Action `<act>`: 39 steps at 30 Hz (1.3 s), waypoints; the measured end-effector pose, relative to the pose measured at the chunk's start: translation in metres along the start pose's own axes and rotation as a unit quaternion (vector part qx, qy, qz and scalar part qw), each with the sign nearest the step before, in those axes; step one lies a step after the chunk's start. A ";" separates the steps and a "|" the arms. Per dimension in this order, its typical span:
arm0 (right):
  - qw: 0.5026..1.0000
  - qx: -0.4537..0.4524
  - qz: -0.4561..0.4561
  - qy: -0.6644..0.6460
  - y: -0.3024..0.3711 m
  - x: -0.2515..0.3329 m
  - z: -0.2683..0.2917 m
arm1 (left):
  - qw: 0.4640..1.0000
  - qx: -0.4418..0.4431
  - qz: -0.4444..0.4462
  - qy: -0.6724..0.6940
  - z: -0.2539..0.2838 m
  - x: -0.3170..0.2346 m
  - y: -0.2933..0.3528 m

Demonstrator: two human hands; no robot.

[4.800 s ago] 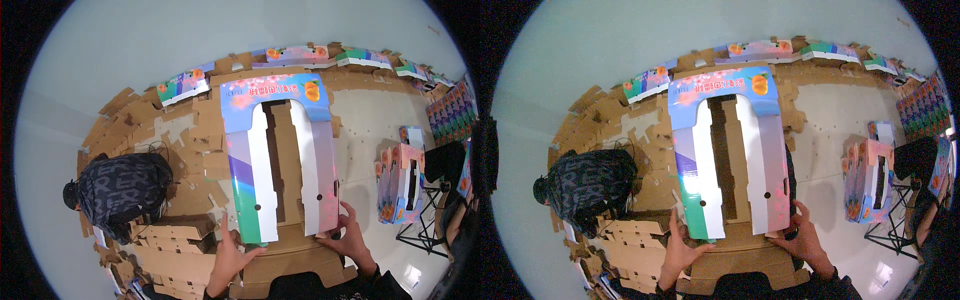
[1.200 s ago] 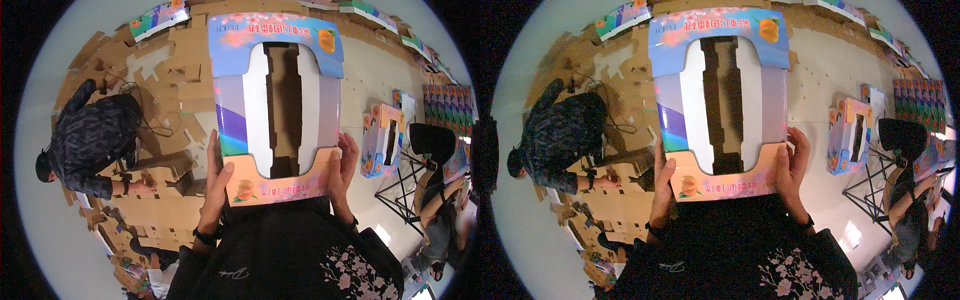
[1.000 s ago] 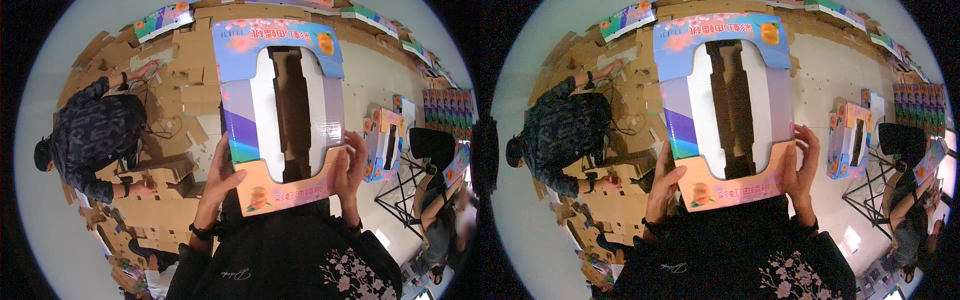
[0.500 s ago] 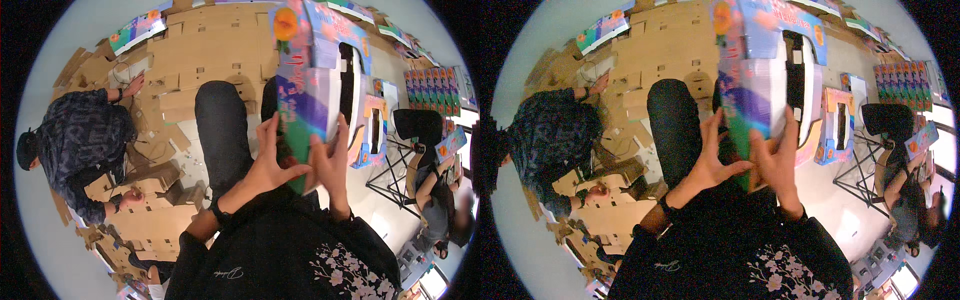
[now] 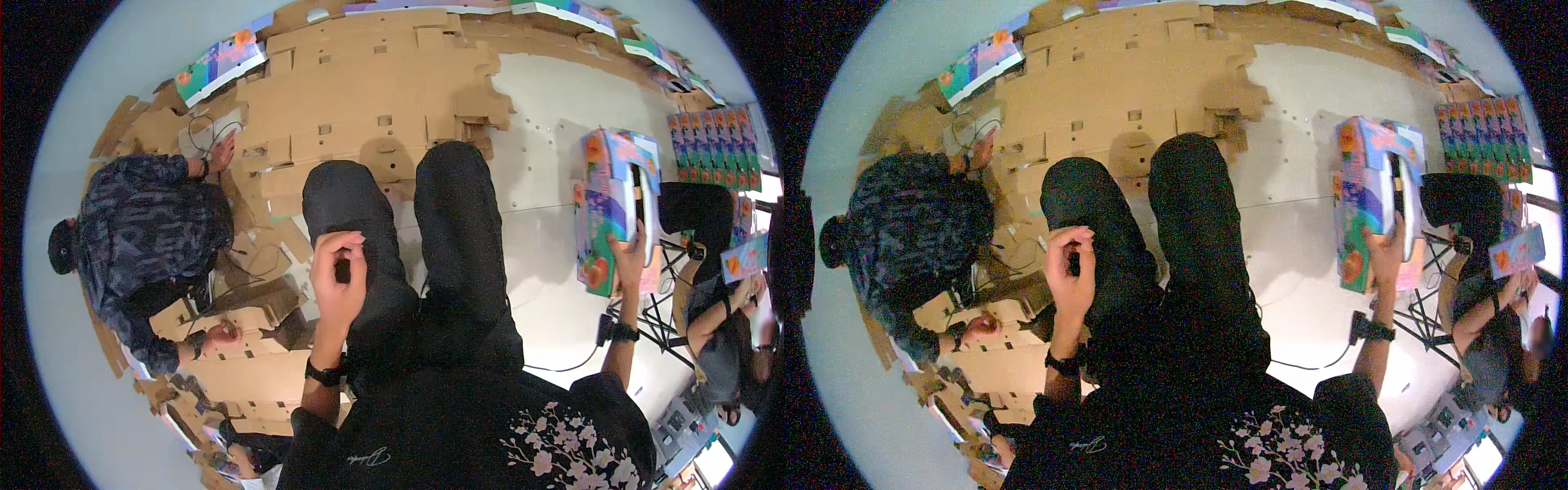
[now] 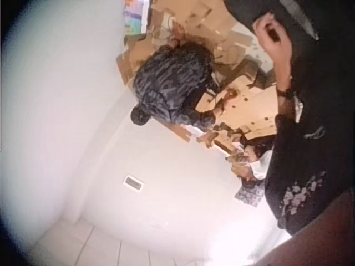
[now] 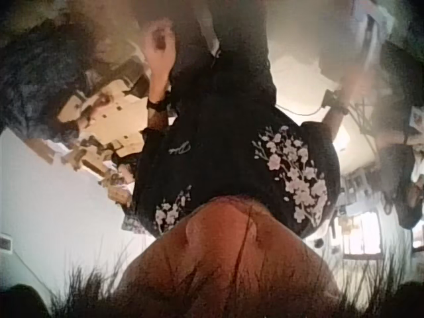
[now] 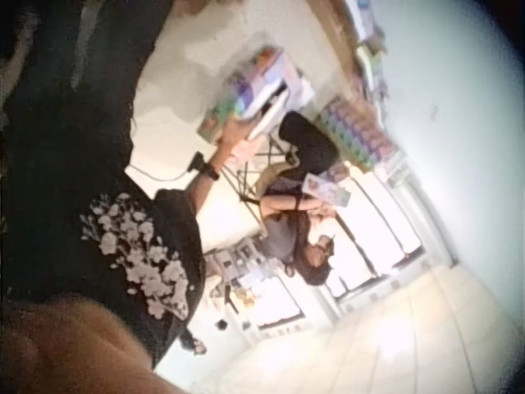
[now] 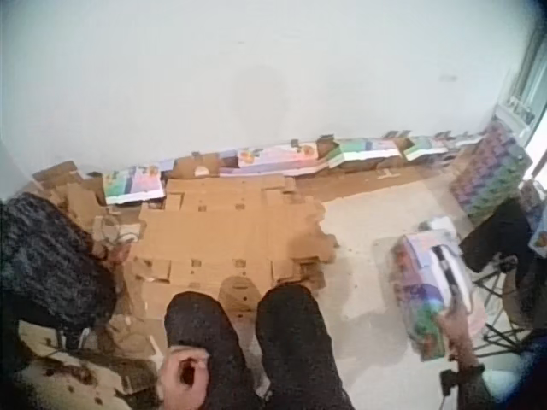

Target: Assemble several cardboard fruit shipping boxes from flat components.

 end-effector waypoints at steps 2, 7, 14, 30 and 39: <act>0.996 -0.041 0.011 0.080 -0.027 -0.049 0.012 | 0.997 0.015 -0.021 -0.066 -0.002 -0.003 0.000; 0.976 0.007 -0.088 0.197 -0.067 -0.160 0.020 | 0.991 0.031 -0.069 -0.110 0.004 -0.020 -0.006; 0.917 -0.186 0.147 0.320 -0.040 -0.112 -0.040 | 0.982 0.147 -0.095 -0.067 0.022 -0.068 -0.049; 0.879 0.462 -0.119 0.023 0.219 0.046 -0.257 | 0.834 0.508 -0.214 -0.014 -0.055 -0.042 -0.045; 0.867 0.451 -0.206 0.040 0.208 0.049 -0.252 | 0.801 0.573 -0.171 -0.021 -0.041 -0.032 -0.040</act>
Point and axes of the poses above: each hand's wrist, its own y-axis away from the middle knuckle, its own z-axis out of the back of the hand, x = y × z, the point moved 2 cm from there along -y, towards the middle knuckle, and after that the axes turned 10 degrees about -z, right-handed, at the moved point
